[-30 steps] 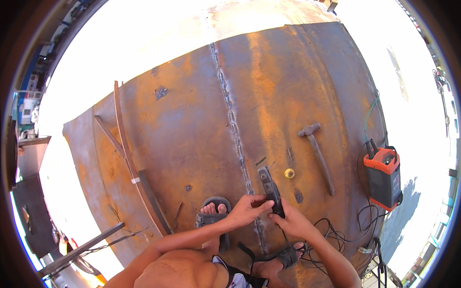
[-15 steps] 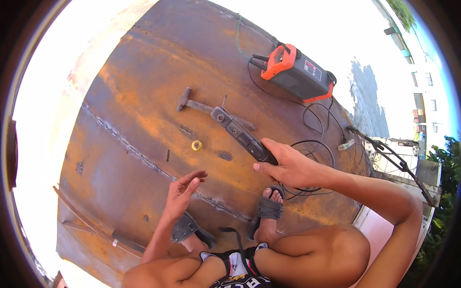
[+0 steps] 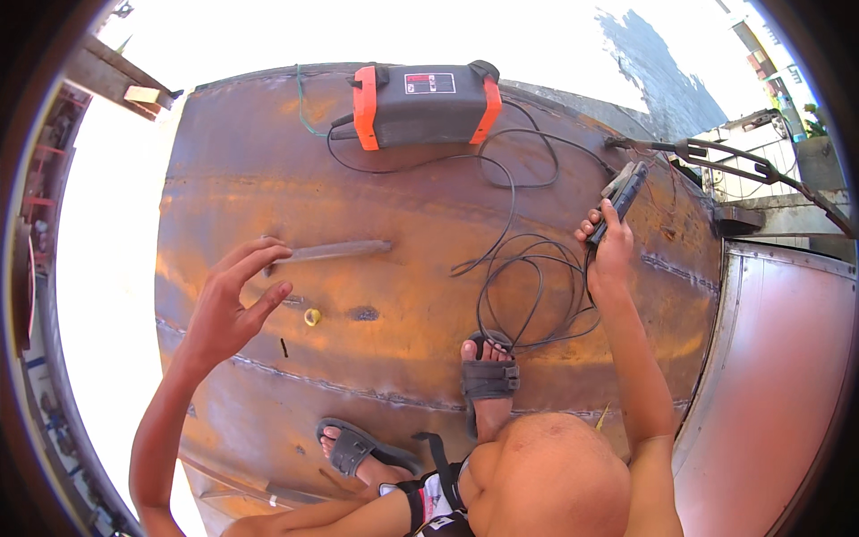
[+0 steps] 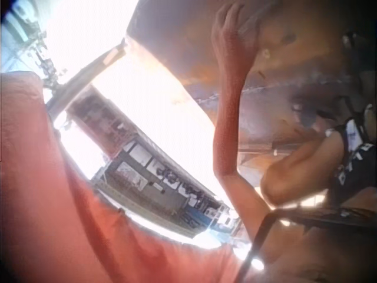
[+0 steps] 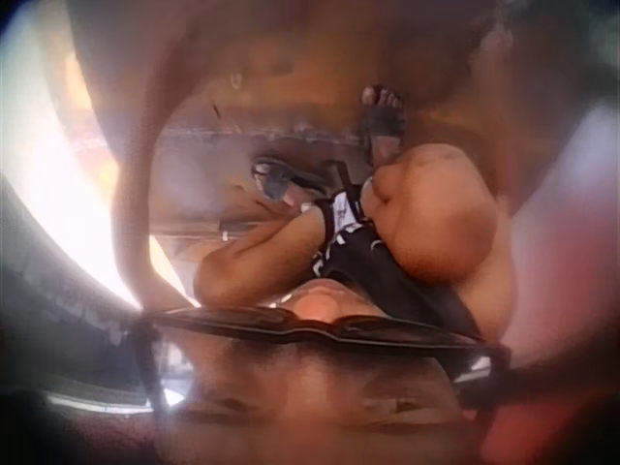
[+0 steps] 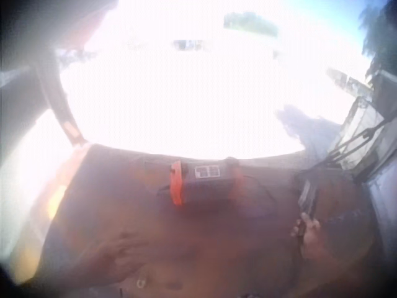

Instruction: The person welds a seam on a large, rusty metal surface using a handheld welding torch, then uses a hammer to chip away slag from the weld. The person repeats this process along the seam, alternating between welding and chipping.

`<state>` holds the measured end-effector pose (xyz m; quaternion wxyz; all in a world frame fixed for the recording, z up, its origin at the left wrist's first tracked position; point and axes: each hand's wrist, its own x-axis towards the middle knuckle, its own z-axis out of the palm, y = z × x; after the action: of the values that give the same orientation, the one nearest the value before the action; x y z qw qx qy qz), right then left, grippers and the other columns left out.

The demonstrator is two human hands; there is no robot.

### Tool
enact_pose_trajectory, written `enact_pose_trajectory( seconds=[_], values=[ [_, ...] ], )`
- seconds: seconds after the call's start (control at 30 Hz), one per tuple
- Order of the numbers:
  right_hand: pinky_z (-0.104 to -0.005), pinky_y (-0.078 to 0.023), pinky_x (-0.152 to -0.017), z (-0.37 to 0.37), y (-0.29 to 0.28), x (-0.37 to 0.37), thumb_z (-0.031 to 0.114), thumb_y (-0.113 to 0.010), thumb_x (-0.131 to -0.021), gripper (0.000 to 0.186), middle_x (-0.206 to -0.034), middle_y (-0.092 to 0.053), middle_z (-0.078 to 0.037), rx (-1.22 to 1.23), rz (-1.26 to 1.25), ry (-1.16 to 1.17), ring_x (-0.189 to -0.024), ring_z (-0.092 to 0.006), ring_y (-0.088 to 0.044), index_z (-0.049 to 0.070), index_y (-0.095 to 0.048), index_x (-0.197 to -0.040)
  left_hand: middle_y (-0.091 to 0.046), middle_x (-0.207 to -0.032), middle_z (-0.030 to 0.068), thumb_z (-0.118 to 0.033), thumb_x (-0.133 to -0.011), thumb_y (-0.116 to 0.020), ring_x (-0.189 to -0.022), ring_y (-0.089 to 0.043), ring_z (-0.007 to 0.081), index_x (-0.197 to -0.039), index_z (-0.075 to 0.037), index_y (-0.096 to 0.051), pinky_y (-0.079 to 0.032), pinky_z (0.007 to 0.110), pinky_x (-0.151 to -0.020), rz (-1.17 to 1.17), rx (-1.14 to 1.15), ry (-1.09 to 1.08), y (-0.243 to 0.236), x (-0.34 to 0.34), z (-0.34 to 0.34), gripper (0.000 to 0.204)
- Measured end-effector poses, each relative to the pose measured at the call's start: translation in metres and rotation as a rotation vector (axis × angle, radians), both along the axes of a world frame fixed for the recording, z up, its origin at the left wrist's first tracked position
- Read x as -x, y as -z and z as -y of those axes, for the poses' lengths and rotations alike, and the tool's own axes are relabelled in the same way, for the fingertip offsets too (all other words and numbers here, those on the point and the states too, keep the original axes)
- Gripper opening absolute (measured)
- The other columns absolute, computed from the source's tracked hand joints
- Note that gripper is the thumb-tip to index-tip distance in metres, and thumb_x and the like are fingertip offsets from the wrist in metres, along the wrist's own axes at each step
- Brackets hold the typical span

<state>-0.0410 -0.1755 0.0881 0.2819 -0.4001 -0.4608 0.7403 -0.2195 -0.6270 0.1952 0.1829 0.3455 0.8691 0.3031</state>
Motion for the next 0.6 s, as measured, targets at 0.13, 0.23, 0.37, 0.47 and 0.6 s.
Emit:
enact_pose_trajectory(
  seconds=[0.13,0.23,0.37,0.47,0.6],
  values=[
    [-0.0280,-0.047,-0.055,0.012,0.063,-0.025,0.020,-0.060,-0.103,0.017,-0.079,-0.053,-0.001,-0.100,0.104,0.106,-0.063,-0.0109,-0.053,0.007,-0.051,-0.099,-0.052,-0.149,0.0117,-0.022,-0.087,-0.078,-0.134,-0.052,0.0350,-0.136,-0.012,-0.060,-0.043,0.047,-0.110,-0.392,-0.040,0.243,0.037,0.070,-0.139,0.053],
    [-0.0320,-0.047,-0.054,-0.004,0.096,-0.046,0.023,-0.063,-0.102,0.021,-0.073,-0.054,-0.001,-0.302,0.318,0.010,-0.060,-0.0133,-0.055,0.005,-0.052,-0.098,-0.044,-0.156,0.0080,-0.027,-0.083,-0.081,-0.142,-0.043,0.0343,-0.141,-0.017,-0.056,-0.039,0.050,-0.114,-0.656,-0.040,0.346,0.070,0.116,-0.244,0.064],
    [-0.0426,-0.048,-0.056,-0.035,0.117,-0.073,0.029,-0.066,-0.098,0.030,-0.066,-0.059,-0.009,-0.629,0.750,-0.086,-0.057,-0.0257,-0.060,0.002,-0.052,-0.096,-0.043,-0.158,0.0048,-0.033,-0.072,-0.088,-0.142,-0.043,0.0330,-0.143,-0.020,-0.056,-0.037,0.055,-0.115,-0.947,0.214,0.505,0.095,0.159,-0.336,0.079],
    [-0.0489,-0.047,-0.061,-0.052,0.119,-0.091,0.032,-0.066,-0.097,0.035,-0.068,-0.062,-0.018,-0.661,0.879,-0.048,-0.061,-0.0378,-0.063,0.000,-0.052,-0.097,-0.045,-0.156,0.0045,-0.032,-0.065,-0.091,-0.140,-0.046,0.0316,-0.141,-0.019,-0.056,-0.043,0.055,-0.110,-0.655,0.402,0.582,0.100,0.167,-0.376,0.084],
    [-0.0509,-0.048,-0.063,-0.075,0.130,-0.106,0.032,-0.064,-0.098,0.033,-0.068,-0.064,-0.020,-0.580,1.009,-0.036,-0.068,-0.0421,-0.066,0.000,-0.053,-0.098,-0.065,-0.124,0.0057,-0.033,-0.058,-0.088,-0.116,-0.061,0.0279,-0.120,-0.012,-0.068,-0.054,0.046,-0.093,-0.566,0.542,0.734,0.095,0.169,-0.409,0.068]
  ],
)
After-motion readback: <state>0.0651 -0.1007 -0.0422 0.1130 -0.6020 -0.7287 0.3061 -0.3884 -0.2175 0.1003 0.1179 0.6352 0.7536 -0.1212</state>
